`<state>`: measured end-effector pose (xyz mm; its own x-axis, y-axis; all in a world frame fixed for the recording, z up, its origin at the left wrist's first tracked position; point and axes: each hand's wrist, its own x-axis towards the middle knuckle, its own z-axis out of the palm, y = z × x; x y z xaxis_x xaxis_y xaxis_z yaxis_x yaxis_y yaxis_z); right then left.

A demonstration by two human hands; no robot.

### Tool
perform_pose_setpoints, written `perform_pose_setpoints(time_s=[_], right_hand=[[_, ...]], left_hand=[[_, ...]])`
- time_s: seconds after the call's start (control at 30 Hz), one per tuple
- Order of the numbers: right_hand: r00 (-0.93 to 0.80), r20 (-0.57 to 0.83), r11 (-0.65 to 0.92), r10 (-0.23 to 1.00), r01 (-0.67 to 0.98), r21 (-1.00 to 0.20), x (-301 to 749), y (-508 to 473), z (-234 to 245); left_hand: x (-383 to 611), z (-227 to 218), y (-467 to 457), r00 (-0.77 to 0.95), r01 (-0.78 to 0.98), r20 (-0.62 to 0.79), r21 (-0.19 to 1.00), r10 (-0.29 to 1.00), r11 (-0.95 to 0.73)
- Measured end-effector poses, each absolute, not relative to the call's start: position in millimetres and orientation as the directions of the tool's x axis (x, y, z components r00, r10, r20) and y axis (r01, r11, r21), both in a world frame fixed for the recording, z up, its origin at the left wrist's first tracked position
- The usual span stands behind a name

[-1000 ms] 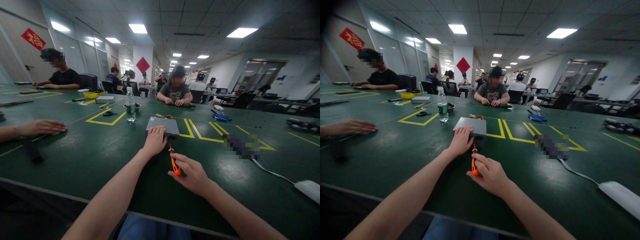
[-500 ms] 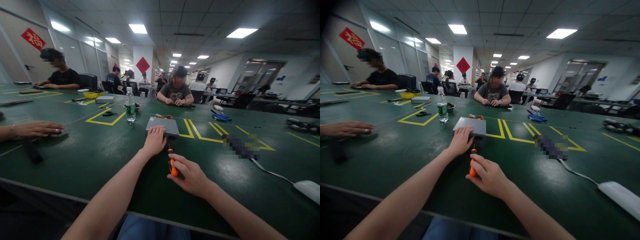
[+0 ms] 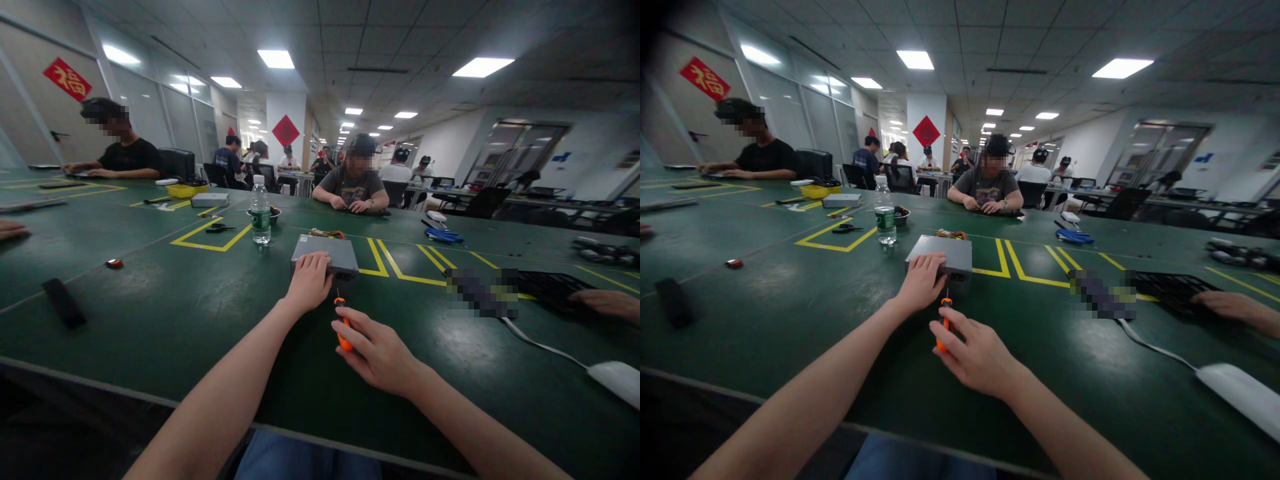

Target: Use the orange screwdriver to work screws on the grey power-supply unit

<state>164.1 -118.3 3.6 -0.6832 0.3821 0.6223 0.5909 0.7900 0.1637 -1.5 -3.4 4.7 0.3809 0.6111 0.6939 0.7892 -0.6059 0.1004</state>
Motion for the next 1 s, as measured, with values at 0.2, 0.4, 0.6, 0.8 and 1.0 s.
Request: perform_pose_setpoints(time_s=[0.2, 0.4, 0.6, 0.8, 1.0], right_hand=[[-0.557, 0.758, 0.783, 0.338, 0.614, 0.102, 168.3, -113.0, 3.7], [-0.682, 0.618, 0.781, 0.391, 0.601, 0.169, 164.4, -118.3, 4.6], [-0.629, 0.72, 0.764, 0.294, 0.607, 0.219, 165.0, -115.3, 6.1], [-0.642, 0.686, 0.772, 0.343, 0.609, 0.183, 162.9, -117.0, 3.5], [-0.67, 0.694, 0.737, 0.263, 0.604, 0.303, 161.6, -115.3, 5.7]], left_hand=[[-1.2, 3.5, -2.6, 0.38, 0.79, 0.695, 0.099, 0.611, -0.605], [-1.6, 5.3, -3.9, 0.385, 0.788, 0.689, 0.1, 0.614, -0.607], [-1.7, 4.6, -4.2, 0.378, 0.793, 0.694, 0.099, 0.612, -0.601], [-1.7, 4.3, -4.0, 0.378, 0.782, 0.691, 0.118, 0.616, -0.612], [-1.9, 3.8, -3.9, 0.379, 0.783, 0.692, 0.113, 0.614, -0.611]])
